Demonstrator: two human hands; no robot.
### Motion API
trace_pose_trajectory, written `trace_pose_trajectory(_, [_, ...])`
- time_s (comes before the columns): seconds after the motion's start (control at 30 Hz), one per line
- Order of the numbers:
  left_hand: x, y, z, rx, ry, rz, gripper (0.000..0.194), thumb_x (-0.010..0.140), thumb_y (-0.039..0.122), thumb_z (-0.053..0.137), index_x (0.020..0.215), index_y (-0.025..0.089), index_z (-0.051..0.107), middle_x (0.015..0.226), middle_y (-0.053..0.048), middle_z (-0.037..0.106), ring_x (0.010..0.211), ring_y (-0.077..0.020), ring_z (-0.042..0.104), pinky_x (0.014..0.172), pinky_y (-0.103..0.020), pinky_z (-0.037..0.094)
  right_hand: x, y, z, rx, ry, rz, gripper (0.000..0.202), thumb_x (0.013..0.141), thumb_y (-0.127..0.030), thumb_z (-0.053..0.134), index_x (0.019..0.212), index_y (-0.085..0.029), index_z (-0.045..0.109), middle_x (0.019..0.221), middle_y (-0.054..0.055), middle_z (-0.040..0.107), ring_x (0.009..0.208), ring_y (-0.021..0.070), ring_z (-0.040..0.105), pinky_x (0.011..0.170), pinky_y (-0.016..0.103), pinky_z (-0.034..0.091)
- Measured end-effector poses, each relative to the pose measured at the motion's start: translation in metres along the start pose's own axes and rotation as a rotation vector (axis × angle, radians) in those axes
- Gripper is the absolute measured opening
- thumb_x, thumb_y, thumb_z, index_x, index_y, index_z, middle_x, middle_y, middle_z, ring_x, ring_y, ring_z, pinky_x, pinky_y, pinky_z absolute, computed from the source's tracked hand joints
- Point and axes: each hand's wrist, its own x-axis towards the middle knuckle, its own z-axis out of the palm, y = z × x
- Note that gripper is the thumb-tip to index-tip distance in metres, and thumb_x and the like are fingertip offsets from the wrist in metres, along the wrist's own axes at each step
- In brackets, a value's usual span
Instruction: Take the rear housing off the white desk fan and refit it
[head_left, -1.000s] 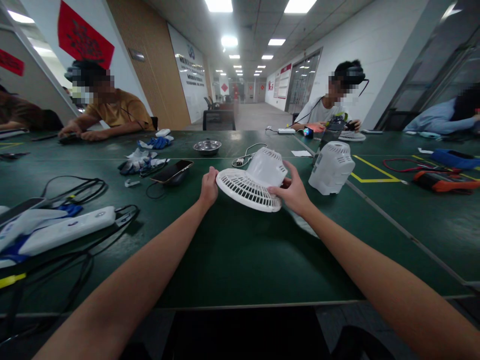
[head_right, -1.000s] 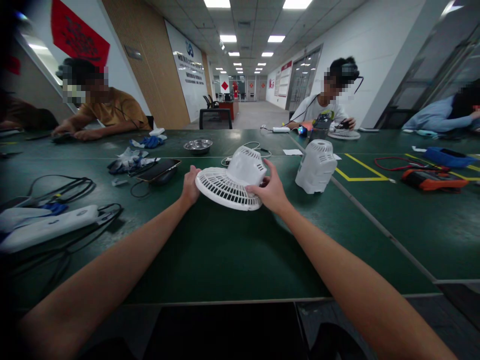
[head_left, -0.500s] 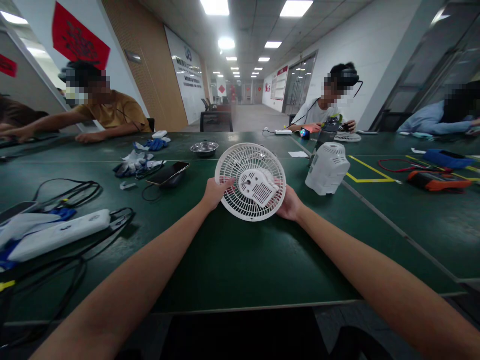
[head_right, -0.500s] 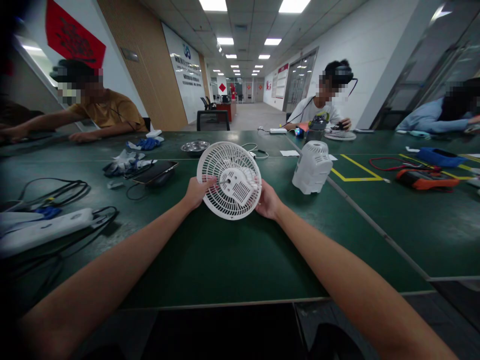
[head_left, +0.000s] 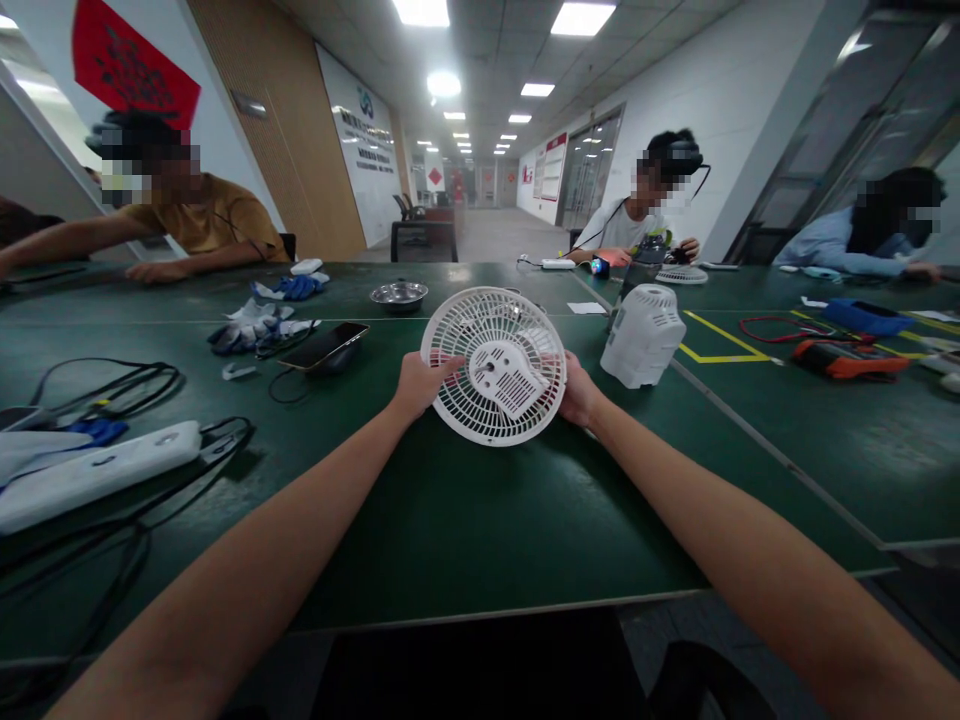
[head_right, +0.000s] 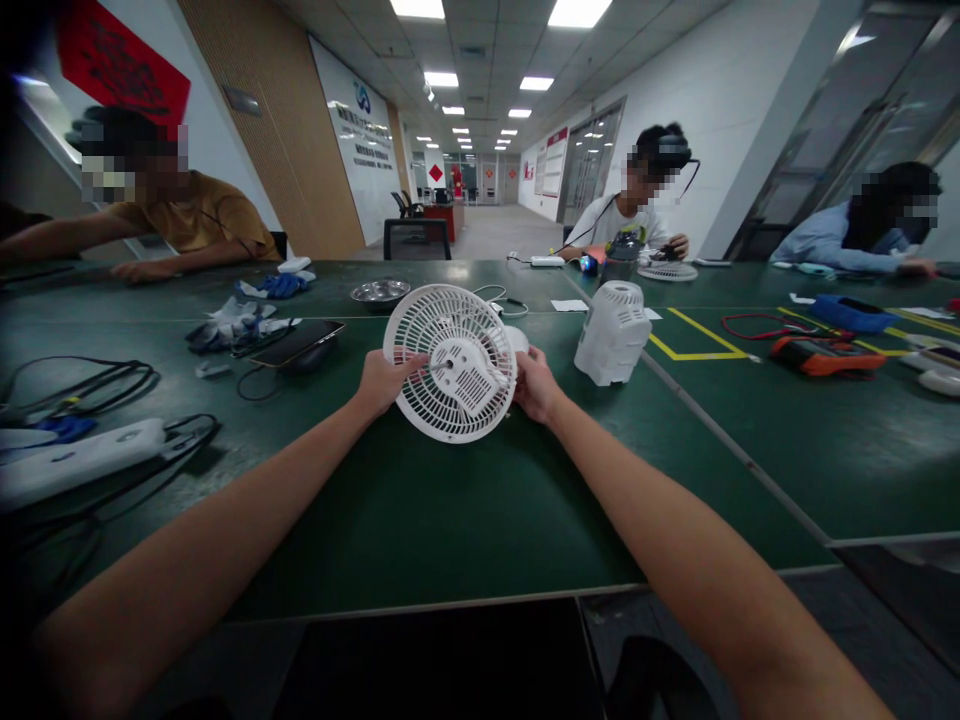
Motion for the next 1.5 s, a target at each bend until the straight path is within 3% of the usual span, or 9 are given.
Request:
trace_pose_trajectory(0.1, [0.001,-0.001,0.001,-0.011,0.003,-0.024,0.019,0.077,0.027,0.082,0.087,0.012,0.076,0.084,-0.01,0.078,0.072,-0.0235,0.074,0.068,-0.038,0.063,0.009,-0.001,-0.031,-0.269,0.284,-0.062,0.083,0.071,-0.049,0.072,0.142,-0.027,0.034,0.111,0.006,0.064,0.089,0.0267,0.066,0.087,0.052,0.057])
trace_pose_trajectory(0.2, [0.002,-0.003,0.002,-0.031,0.026,-0.087,0.023,0.074,0.026,0.084,0.088,0.01,0.075,0.084,-0.011,0.077,0.071,-0.0237,0.074,0.067,-0.039,0.063,0.012,-0.006,-0.058,-0.725,0.381,-0.285,0.081,0.065,-0.038,0.076,0.138,-0.023,0.045,0.117,0.01,0.06,0.105,0.0317,0.059,0.103,0.056,0.046])
trace_pose_trajectory(0.33, [0.004,-0.006,-0.001,-0.048,0.024,-0.117,0.024,0.074,0.023,0.084,0.092,0.009,0.075,0.086,-0.012,0.077,0.071,-0.0235,0.074,0.067,-0.038,0.063,0.013,-0.003,-0.067,-0.976,0.443,-0.292,0.07,0.065,-0.029,0.074,0.132,-0.021,0.054,0.115,0.013,0.054,0.108,0.0328,0.054,0.103,0.052,0.043])
trace_pose_trajectory(0.47, [0.006,-0.008,-0.004,-0.034,0.004,-0.132,0.025,0.074,0.026,0.085,0.09,0.01,0.074,0.084,-0.012,0.077,0.07,-0.0237,0.074,0.067,-0.039,0.063,0.015,-0.007,-0.064,-1.055,0.468,-0.31,0.055,0.071,-0.03,0.071,0.123,-0.02,0.058,0.115,0.014,0.053,0.112,0.0339,0.051,0.104,0.053,0.041])
trace_pose_trajectory(0.63, [0.007,-0.01,-0.006,-0.032,0.001,-0.143,0.023,0.076,0.026,0.083,0.092,0.011,0.075,0.088,-0.013,0.077,0.072,-0.0238,0.074,0.069,-0.039,0.063,0.014,-0.027,-0.082,-1.032,0.835,-0.473,0.063,0.072,-0.031,0.07,0.132,-0.023,0.051,0.137,0.016,0.044,0.132,0.0363,0.042,0.108,0.056,0.037])
trace_pose_trajectory(0.77, [0.007,-0.012,-0.007,-0.014,0.01,-0.143,0.019,0.077,0.024,0.081,0.091,0.012,0.075,0.087,-0.012,0.078,0.072,-0.0237,0.074,0.068,-0.038,0.062,0.019,-0.021,-0.107,-0.841,1.08,-0.258,0.087,0.064,-0.028,0.074,0.143,-0.024,0.037,0.144,0.02,0.043,0.135,0.0416,0.043,0.105,0.063,0.038])
trace_pose_trajectory(0.97, [0.007,-0.012,-0.008,-0.024,-0.012,-0.151,0.022,0.078,0.025,0.08,0.095,0.011,0.075,0.09,-0.013,0.078,0.076,-0.0242,0.075,0.072,-0.04,0.062,0.028,0.006,-0.127,-0.641,0.872,0.115,0.081,0.052,-0.031,0.086,0.123,-0.021,0.048,0.123,0.019,0.064,0.116,0.0399,0.061,0.102,0.061,0.044])
trace_pose_trajectory(1.3, [0.007,-0.009,-0.005,-0.052,-0.005,-0.168,0.018,0.077,0.022,0.081,0.091,0.011,0.075,0.086,-0.011,0.078,0.071,-0.0221,0.074,0.069,-0.037,0.062,0.029,-0.017,-0.116,-0.693,0.972,-0.193,0.072,0.063,-0.043,0.083,0.121,-0.018,0.048,0.117,0.016,0.068,0.106,0.0341,0.067,0.096,0.049,0.049])
trace_pose_trajectory(1.5, [0.008,-0.012,-0.006,-0.068,-0.018,-0.143,0.02,0.077,0.022,0.081,0.093,0.012,0.075,0.089,-0.011,0.078,0.074,-0.0226,0.075,0.071,-0.038,0.063,0.021,-0.033,-0.082,-0.701,0.81,-0.307,0.069,0.068,-0.05,0.079,0.122,-0.02,0.048,0.112,0.013,0.07,0.098,0.0302,0.068,0.09,0.046,0.051])
